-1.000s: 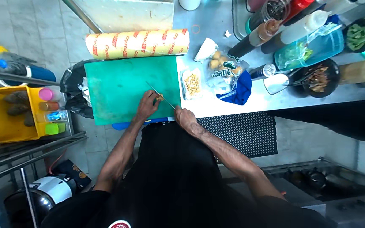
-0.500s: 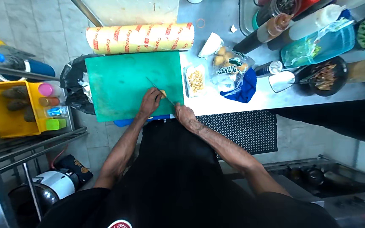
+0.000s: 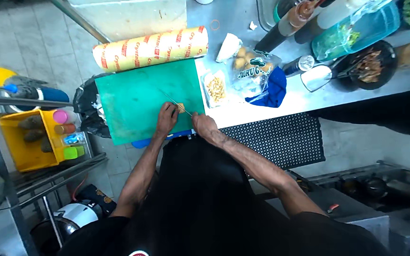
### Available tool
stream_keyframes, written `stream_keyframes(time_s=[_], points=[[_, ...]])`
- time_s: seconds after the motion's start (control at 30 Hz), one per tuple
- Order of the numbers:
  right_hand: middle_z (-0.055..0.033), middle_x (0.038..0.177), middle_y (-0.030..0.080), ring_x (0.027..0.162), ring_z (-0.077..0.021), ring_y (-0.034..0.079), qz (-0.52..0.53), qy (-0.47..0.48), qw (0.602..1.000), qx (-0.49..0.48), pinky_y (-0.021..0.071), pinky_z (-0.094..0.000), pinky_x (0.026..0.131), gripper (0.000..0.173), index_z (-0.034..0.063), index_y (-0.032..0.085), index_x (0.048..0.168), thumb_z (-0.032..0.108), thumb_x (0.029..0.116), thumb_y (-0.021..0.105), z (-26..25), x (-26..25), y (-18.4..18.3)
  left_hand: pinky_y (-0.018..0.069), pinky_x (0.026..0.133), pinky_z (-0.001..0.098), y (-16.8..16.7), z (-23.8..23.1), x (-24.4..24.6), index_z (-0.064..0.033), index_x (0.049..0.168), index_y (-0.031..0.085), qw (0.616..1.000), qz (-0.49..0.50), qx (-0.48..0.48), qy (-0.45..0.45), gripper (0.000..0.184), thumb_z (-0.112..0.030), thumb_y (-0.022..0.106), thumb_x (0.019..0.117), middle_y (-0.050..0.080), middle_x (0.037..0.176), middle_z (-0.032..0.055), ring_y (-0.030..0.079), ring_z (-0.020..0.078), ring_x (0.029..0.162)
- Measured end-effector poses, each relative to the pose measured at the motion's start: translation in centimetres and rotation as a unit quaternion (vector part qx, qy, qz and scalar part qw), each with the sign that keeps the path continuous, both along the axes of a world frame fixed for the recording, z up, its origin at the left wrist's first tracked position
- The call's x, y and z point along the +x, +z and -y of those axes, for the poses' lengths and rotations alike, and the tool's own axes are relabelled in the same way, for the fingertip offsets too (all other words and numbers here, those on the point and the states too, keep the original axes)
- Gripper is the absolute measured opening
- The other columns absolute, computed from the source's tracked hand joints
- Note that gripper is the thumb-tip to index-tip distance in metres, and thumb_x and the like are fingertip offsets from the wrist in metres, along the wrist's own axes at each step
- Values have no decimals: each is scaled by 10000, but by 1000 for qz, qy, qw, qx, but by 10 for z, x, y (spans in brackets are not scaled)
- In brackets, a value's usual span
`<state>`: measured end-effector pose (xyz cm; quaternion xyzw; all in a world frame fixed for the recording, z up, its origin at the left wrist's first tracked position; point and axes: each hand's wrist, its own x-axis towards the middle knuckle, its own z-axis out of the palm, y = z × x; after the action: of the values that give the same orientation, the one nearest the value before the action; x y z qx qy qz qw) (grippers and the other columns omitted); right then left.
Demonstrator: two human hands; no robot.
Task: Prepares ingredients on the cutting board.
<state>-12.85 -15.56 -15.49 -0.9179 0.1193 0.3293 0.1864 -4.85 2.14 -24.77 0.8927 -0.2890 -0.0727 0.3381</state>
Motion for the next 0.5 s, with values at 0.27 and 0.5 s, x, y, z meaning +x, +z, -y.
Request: stream_keyframes(time_s=[0.27,0.5], points=[[-235,1031,682,952,-427,712,-46,-4,999,-5,587,-569,738,295,39,565,1236,250,1089,421,-2,-15,-15,569,973,364,-4,1,-3,-21,1034,738,999,-12,-27,25,144,-113,637,989,701,1120,150,693,231,1062],[-221,1030,695,944,-416,717,19,-19,1000,-1,588,-560,721,281,41,584,1227,220,1080,427,-29,31,-39,540,1024,369,-5,-5,-3,-13,1078,738,999,-10,-39,2,176,-106,610,1002,688,1182,168,669,254,1140]])
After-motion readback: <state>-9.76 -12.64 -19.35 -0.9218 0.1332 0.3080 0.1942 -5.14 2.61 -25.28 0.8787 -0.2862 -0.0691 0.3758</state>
